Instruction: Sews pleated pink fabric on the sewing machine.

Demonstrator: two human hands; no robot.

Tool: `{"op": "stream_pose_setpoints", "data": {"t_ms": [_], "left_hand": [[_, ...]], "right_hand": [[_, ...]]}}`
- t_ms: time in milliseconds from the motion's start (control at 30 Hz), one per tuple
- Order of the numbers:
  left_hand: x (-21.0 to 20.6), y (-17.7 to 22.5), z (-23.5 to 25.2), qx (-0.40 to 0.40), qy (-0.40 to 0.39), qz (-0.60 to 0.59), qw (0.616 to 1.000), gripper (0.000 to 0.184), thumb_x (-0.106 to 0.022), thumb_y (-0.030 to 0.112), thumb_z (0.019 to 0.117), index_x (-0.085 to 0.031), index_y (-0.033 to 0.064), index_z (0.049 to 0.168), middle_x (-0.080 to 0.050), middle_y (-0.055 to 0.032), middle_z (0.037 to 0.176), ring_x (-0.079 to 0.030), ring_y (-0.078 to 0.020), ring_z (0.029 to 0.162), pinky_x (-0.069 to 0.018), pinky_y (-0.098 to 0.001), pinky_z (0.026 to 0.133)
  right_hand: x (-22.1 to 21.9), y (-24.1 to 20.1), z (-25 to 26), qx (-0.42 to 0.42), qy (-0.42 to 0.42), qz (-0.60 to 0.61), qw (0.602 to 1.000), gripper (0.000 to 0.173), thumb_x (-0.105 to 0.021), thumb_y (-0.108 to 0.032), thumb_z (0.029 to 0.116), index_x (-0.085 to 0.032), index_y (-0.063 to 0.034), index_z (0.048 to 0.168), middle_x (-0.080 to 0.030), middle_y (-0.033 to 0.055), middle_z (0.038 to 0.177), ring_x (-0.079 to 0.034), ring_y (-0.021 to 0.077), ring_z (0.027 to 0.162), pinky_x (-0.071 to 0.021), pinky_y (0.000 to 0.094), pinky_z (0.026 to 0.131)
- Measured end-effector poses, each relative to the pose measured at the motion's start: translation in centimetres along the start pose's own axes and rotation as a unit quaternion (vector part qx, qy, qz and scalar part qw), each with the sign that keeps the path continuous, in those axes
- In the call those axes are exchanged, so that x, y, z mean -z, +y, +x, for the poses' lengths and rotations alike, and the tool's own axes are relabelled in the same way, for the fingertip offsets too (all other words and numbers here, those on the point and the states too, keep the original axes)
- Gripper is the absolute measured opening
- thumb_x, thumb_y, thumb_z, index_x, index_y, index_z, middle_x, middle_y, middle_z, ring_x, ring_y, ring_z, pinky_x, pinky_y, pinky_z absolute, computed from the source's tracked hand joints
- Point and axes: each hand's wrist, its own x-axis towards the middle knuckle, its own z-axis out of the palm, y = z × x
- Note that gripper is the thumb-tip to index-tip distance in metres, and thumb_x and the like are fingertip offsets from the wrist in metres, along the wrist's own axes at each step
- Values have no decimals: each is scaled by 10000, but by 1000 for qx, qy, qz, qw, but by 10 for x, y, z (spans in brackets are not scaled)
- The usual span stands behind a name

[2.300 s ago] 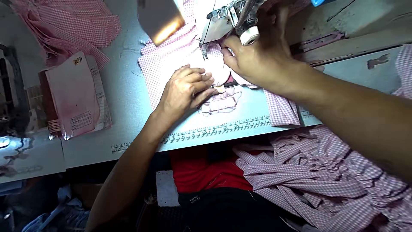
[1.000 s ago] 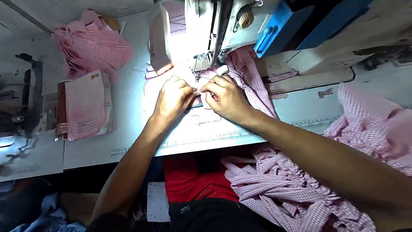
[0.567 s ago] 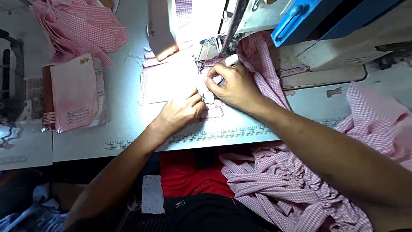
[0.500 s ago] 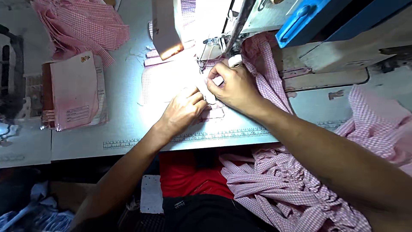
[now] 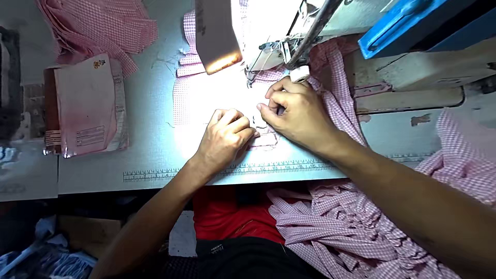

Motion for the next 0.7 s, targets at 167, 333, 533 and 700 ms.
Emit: {"op": "stream_pose_setpoints", "data": {"t_ms": [167, 333, 533, 700], "left_hand": [[-2, -13, 9, -18, -4, 18, 1000, 151, -653, 125, 982, -800, 106, 951, -737, -55, 925, -656, -243, 1001, -458, -395, 923], [-4, -41, 31, -13, -13, 21, 1000, 191, -644, 217, 994, -806, 118, 968, -723, -70, 918, -648, -266, 1006, -465, -415, 897], [-8, -60, 44, 3, -20, 36, 999, 262, -604, 292, 1031, -811, 133, 1000, -711, -62, 954, -632, -248, 1005, -467, -394, 875], [-5, -61, 44, -23, -35, 59, 997, 307, -564, 310, 1041, -802, 124, 988, -707, -78, 973, -636, -269, 1021, -468, -417, 905]], "right_hand": [[-2, 5, 9, 3, -5, 7, 1000, 374, -590, -345, 978, -594, -90, 704, -675, 116, 1068, -608, 283, 1039, -449, 468, 900], [-4, 16, 29, -10, -5, -23, 1000, 383, -562, -394, 981, -628, -68, 790, -653, 160, 919, -628, 344, 976, -463, 554, 855], [-5, 32, 40, -35, -1, -42, 998, 424, -543, -457, 970, -648, -72, 826, -639, 150, 922, -627, 323, 932, -476, 536, 789], [20, 18, 10, 51, -19, -65, 996, 347, -534, -381, 1025, -724, -91, 1047, -668, 165, 1152, -638, 333, 1094, -488, 526, 954]]}}
